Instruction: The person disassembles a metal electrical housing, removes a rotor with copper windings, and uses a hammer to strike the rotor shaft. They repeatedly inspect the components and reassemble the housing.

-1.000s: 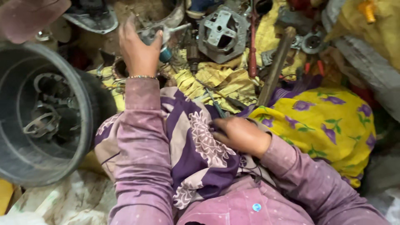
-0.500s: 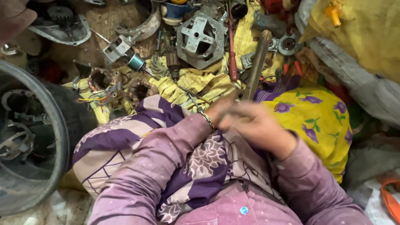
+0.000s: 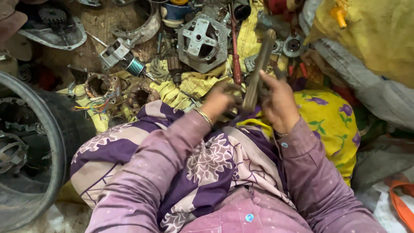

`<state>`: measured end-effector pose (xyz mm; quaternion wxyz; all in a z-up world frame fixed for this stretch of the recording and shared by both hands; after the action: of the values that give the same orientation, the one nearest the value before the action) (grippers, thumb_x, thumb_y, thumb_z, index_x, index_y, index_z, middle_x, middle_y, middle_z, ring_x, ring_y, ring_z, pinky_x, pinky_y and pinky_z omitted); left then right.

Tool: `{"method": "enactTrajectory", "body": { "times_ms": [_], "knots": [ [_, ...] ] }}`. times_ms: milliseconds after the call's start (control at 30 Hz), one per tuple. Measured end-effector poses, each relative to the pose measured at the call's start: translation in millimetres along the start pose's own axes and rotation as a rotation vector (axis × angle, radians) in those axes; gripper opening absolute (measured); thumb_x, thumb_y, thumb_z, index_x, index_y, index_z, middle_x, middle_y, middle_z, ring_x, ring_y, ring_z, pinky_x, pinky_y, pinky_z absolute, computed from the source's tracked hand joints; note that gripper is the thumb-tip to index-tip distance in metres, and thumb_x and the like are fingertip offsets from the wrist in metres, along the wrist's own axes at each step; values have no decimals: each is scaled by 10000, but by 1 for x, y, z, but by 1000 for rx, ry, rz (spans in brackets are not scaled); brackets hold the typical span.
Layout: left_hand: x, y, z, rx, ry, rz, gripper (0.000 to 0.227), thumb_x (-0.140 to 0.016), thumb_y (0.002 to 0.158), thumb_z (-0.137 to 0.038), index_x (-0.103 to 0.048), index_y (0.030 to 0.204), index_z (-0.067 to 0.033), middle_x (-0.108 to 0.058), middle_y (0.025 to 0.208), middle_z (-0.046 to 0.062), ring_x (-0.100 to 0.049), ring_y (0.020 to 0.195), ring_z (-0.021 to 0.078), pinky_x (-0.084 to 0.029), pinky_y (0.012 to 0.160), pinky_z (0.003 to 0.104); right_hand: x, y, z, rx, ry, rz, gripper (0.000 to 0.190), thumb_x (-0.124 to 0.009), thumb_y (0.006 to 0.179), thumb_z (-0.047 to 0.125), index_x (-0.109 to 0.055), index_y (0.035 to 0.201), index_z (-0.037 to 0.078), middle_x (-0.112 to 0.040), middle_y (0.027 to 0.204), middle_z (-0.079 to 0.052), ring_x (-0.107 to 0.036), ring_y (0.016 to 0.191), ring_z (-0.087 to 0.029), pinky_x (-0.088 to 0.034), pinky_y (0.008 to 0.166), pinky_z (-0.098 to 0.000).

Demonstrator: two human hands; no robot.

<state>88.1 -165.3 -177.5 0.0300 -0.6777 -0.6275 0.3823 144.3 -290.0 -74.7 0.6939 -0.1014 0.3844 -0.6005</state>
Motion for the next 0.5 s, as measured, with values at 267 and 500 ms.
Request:
{"method": "enactTrajectory", "body": {
  "times_ms": [267,500],
  "knots": [
    [23,-17,-56,-284,477,-122,265,-602,907,-54,-701,1152,-42,-793,991,159,-778,895,282,-612,835,367,7,-16,95,38,622,379,370,-657,1115,298,-526,1362,57,-621,1301,-210,-683,976,-228,-580,812,-297],
    [-52,-44,-58,-609,1202,-63,416,-665,790,-71,-664,1206,-87,-711,1051,205,-686,949,410,-551,797,471,45,-13,113,108,373,274,497,-628,1089,372,-480,1488,115,-577,1513,-163,-659,1326,-360,-580,1078,-450]
  ]
}}
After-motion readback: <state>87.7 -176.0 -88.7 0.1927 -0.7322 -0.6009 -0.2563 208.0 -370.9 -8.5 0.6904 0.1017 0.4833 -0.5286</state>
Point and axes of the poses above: each hand's wrist, its own y-axis towards the middle knuckle, its own x-axis out of the back of the hand, z = x × y, the point moved 9 cm from there along y, towards the middle knuckle
